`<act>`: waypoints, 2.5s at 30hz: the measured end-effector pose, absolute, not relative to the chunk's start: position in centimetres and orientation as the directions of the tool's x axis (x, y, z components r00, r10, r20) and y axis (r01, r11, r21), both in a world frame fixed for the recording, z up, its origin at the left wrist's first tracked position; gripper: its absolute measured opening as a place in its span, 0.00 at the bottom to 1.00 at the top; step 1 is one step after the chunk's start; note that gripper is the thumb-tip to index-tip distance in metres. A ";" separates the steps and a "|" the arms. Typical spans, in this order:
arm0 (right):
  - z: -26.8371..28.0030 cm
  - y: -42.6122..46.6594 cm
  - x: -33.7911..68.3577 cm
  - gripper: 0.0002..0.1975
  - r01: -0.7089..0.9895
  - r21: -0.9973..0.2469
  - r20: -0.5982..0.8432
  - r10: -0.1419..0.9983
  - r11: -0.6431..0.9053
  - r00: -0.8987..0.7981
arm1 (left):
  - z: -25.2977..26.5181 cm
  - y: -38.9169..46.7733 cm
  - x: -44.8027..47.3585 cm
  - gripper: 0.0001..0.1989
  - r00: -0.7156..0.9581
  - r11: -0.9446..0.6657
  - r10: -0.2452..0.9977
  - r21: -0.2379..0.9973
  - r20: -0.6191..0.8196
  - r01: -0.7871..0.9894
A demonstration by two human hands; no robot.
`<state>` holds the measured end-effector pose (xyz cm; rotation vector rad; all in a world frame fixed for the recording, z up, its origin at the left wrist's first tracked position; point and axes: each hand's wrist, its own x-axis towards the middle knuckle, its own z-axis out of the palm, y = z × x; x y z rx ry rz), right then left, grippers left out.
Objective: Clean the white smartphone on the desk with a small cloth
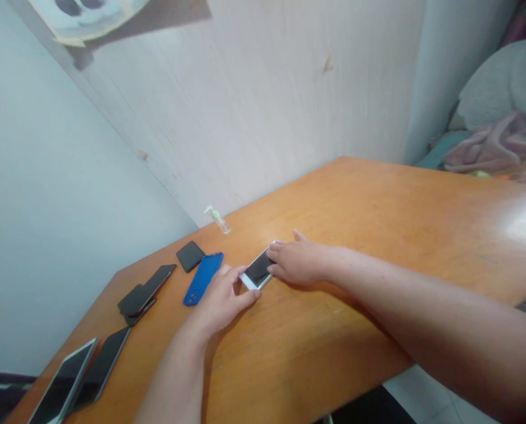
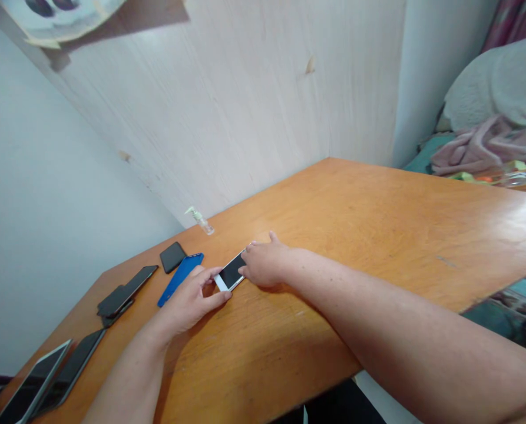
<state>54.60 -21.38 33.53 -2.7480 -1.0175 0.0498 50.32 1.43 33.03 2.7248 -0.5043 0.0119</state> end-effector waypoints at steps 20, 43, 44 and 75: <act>33.4 -20.2 53.2 0.18 0.710 -0.085 0.081 0.705 -0.699 0.705 | 32.7 1.4 50.2 0.19 0.937 -0.882 -0.341 0.318 0.077 -0.347; 32.5 -18.3 53.1 0.18 0.749 -0.092 0.151 0.734 -0.656 0.662 | 32.5 1.4 50.2 0.15 0.929 -0.879 -0.356 0.304 0.096 -0.368; 32.7 -18.5 52.7 0.18 0.757 -0.084 0.144 0.744 -0.648 0.653 | 32.5 1.4 50.2 0.15 0.928 -0.876 -0.358 0.309 0.100 -0.371; 32.7 -18.7 51.7 0.23 0.837 -0.134 0.188 0.815 -0.531 0.547 | 31.3 1.8 50.4 0.27 0.942 -0.874 -0.296 0.353 0.156 -0.333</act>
